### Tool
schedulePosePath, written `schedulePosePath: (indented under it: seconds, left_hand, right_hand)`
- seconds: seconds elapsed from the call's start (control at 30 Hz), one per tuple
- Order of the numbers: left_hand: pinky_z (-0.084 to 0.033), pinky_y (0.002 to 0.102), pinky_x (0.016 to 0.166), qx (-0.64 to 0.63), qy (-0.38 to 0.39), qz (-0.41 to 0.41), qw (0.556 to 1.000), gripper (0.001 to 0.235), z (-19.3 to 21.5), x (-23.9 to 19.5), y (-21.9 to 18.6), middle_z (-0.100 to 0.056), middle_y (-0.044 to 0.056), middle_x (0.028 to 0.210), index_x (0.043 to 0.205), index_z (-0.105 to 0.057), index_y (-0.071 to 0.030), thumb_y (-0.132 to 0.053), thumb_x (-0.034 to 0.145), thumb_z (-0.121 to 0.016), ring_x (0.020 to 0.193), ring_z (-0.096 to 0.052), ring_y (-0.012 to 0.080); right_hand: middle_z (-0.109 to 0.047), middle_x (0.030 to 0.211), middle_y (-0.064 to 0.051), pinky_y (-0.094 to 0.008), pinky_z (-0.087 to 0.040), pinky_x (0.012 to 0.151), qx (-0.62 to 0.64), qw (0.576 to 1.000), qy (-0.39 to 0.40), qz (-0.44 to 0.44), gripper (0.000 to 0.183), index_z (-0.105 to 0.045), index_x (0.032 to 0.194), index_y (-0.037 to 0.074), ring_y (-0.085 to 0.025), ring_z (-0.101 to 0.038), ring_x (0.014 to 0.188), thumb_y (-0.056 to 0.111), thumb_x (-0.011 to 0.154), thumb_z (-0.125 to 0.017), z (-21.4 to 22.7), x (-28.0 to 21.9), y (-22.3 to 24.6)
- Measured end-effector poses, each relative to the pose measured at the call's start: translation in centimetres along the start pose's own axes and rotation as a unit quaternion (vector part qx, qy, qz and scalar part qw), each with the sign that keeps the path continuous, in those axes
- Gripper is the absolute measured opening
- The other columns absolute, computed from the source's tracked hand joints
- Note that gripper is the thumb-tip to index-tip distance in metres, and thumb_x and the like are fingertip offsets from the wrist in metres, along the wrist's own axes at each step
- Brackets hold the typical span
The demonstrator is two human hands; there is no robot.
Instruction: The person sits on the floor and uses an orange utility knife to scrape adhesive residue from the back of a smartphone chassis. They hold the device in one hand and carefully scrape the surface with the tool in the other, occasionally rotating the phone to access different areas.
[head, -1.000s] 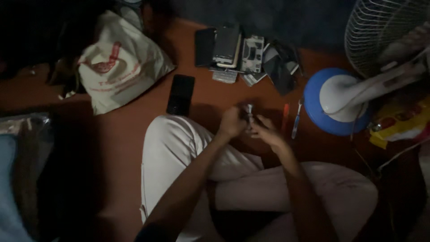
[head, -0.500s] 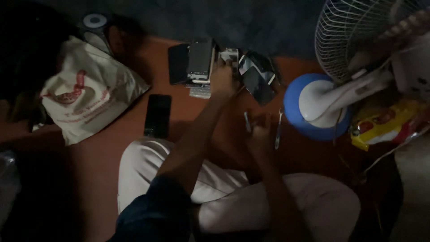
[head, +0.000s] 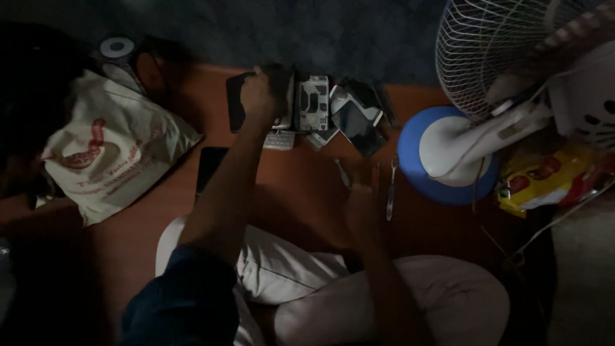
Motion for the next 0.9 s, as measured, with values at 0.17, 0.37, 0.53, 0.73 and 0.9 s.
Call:
schedulePosePath:
  seconds: [0.17, 0.37, 0.53, 0.73, 0.9]
  left_hand:
    - [-0.06, 0.046, 0.067, -0.174, -0.101, -0.078, 0.976, 0.078, -0.8, 0.1, 2.3, -0.068, 0.027, 0.094, 0.121, -0.051, 0.014, -0.038, 0.079, -0.091, 0.077, -0.069, 0.0373]
    - [-0.057, 0.039, 0.078, -0.722, 0.045, -0.051, 0.688, 0.027, 1.7, -3.5, 6.3, -0.071, 0.011, 0.105, 0.111, -0.068, 0.004, -0.016, 0.096, -0.078, 0.089, -0.066, 0.0243]
    - [-0.065, 0.039, 0.094, -0.886, 0.088, 0.115, 0.44, 0.035, 8.1, -18.8, 2.8, -0.062, 0.012, 0.127, 0.137, -0.054, 0.0, -0.012, 0.105, -0.062, 0.107, -0.071, 0.0252]
    - [-0.053, 0.045, 0.097, -0.854, 0.141, 0.113, 0.489, 0.055, 11.9, -23.2, -1.2, -0.066, 0.016, 0.13, 0.15, -0.038, -0.013, -0.009, 0.097, -0.054, 0.116, -0.067, 0.0301]
    - [-0.062, 0.049, 0.103, -0.902, 0.219, 0.078, 0.365, 0.053, 10.9, -23.4, -2.4, -0.065, 0.024, 0.134, 0.149, -0.046, 0.006, -0.032, 0.111, -0.044, 0.12, -0.069, 0.0346]
  right_hand:
    - [-0.068, 0.099, -0.022, -0.051, -0.046, 0.101, 0.017, 1.0, 0.001, -0.016, 0.02, -0.068, 0.112, 0.004, -0.04, -0.067, 0.101, 0.007, 0.098, -0.054, -1.1, -0.2, 0.5]
    - [-0.067, 0.099, -0.024, -0.052, -0.055, 0.092, 0.056, 0.997, -0.016, -0.055, 0.021, -0.066, 0.117, 0.004, -0.04, -0.067, 0.098, 0.006, 0.103, -0.051, -6.7, -1.2, -2.4]
    - [-0.064, 0.099, -0.023, -0.052, -0.056, 0.085, 0.014, 0.991, -0.125, -0.039, 0.011, -0.067, 0.1, 0.004, -0.042, -0.065, 0.095, 0.008, 0.093, -0.059, -7.9, -0.7, -1.9]
    - [-0.07, 0.085, -0.027, -0.057, -0.055, 0.073, 0.128, 0.951, -0.16, -0.231, 0.021, -0.073, 0.091, 0.002, -0.047, -0.069, 0.083, 0.021, 0.101, -0.07, 4.1, 0.0, -3.5]
    - [-0.073, 0.087, -0.026, -0.055, -0.058, 0.075, 0.087, 0.976, -0.017, -0.199, 0.025, -0.074, 0.088, 0.0, -0.045, -0.072, 0.084, 0.025, 0.087, -0.077, 3.2, -0.8, -4.1]
Point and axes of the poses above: each hand's wrist, its own x-axis towards the middle knuckle, its own z-axis out of the back of the hand, y = z × x, the point moved 1 cm from there along x, towards the middle knuckle
